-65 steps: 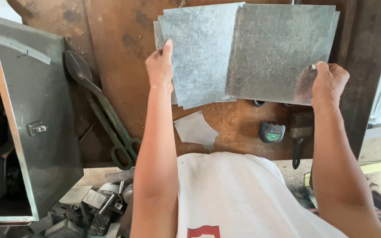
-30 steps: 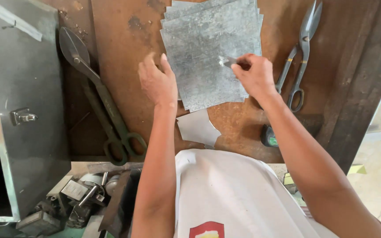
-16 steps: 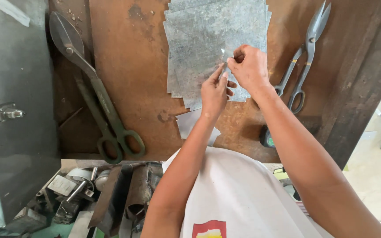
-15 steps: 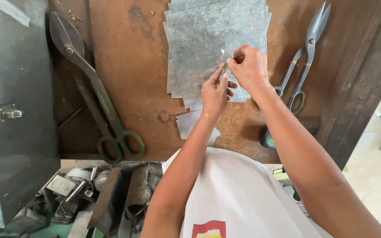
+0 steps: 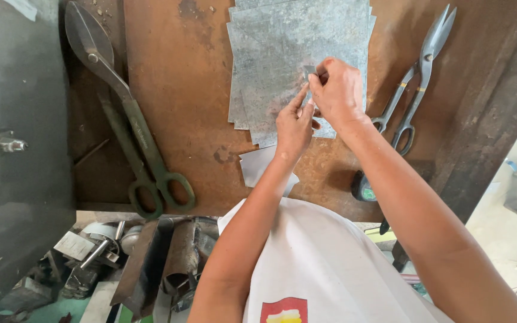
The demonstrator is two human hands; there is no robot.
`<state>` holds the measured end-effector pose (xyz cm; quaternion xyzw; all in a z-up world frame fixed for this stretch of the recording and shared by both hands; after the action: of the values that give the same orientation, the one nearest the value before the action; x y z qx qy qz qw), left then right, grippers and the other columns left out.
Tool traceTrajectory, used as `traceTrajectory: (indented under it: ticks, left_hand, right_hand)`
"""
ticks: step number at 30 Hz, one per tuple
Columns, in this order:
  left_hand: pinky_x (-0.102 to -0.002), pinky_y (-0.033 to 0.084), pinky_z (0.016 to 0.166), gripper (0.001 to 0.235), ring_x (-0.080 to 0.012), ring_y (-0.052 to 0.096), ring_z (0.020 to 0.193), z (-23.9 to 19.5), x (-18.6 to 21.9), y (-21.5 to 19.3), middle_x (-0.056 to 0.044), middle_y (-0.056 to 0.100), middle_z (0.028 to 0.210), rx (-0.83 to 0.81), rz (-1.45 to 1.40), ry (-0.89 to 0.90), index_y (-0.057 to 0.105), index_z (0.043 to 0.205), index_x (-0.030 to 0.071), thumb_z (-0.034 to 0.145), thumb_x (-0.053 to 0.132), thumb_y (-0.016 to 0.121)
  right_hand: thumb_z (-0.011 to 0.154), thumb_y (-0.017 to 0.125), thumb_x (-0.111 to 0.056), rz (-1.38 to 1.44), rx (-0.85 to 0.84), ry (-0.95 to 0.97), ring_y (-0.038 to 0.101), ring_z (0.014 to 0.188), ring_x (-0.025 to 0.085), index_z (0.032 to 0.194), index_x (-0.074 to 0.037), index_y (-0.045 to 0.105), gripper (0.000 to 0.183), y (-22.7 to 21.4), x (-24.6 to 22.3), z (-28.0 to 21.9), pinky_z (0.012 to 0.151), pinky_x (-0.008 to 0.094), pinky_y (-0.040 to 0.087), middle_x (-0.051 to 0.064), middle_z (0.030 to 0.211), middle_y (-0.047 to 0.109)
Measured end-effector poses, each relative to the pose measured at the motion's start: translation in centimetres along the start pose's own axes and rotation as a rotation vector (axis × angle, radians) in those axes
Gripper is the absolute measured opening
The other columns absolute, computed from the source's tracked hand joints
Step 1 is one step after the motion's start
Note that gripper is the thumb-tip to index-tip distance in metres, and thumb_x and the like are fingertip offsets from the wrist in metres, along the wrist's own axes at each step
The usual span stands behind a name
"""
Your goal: Measuring and cutting small rectangular pieces of sheet metal into specific shapes using tin snips.
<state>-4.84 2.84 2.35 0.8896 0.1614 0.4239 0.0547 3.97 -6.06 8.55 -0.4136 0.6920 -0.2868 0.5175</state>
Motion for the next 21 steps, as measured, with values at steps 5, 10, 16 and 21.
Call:
traceTrajectory:
  ticks: [5, 10, 16, 21]
  left_hand:
    - [-0.031, 0.055, 0.061, 0.026, -0.0163, 0.069, 0.065, -0.3, 2.2, -2.3, -0.005, 0.076, 0.089, 0.289, 0.495, 0.196, 0.072, 0.124, 0.013, 0.1, 0.02, 0.065]
    - [-0.041, 0.054, 0.073, 0.017, -0.0298, 0.068, 0.086, -0.7, 5.7, -3.5, -0.008, 0.071, 0.095, 0.456, 0.802, 0.658, 0.074, 0.107, 0.012, 0.091, 0.018, 0.074]
    - [-0.044, 0.051, 0.071, 0.012, -0.0306, 0.062, 0.082, 0.8, 4.1, -2.8, -0.008, 0.063, 0.083, 0.42, 0.929, 0.749, 0.068, 0.087, 0.011, 0.085, 0.017, 0.079]
    - [-0.044, 0.049, 0.071, 0.011, -0.0297, 0.061, 0.081, 1.0, 3.8, -2.9, -0.007, 0.061, 0.079, 0.43, 0.926, 0.785, 0.067, 0.085, 0.01, 0.084, 0.01, 0.078]
  right_hand:
    - [0.092, 0.077, -0.008, -0.253, 0.103, -0.613, 0.067, 0.088, 0.028, 0.094, -0.006, 0.072, 0.006, 0.0, 1.3, 1.1, 0.077, 0.038, 0.057, 0.01, 0.096, 0.069]
    - [0.083, 0.069, -0.009, -0.565, -0.146, -1.025, 0.065, 0.098, 0.023, 0.091, -0.012, 0.071, 0.009, -1.5, -1.4, 3.4, 0.082, 0.034, 0.058, 0.004, 0.093, 0.064]
    - [0.083, 0.065, -0.022, -0.884, -0.514, -1.235, 0.065, 0.096, 0.021, 0.087, -0.015, 0.071, 0.01, -1.4, -4.6, 4.9, 0.076, 0.033, 0.059, 0.002, 0.091, 0.065]
    - [0.085, 0.065, -0.021, -0.923, -0.623, -1.259, 0.065, 0.099, 0.02, 0.089, -0.017, 0.071, 0.009, -0.8, -4.4, 5.4, 0.077, 0.032, 0.059, 0.0, 0.093, 0.066]
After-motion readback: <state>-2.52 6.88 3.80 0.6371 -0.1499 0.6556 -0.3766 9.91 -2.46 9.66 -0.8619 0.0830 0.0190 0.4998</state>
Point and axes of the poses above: each hand's wrist, its own z-axis towards the middle knuckle, its own y-axis out of the palm, x = y × z, the point moved 2 cm from there along z, towards the middle knuckle
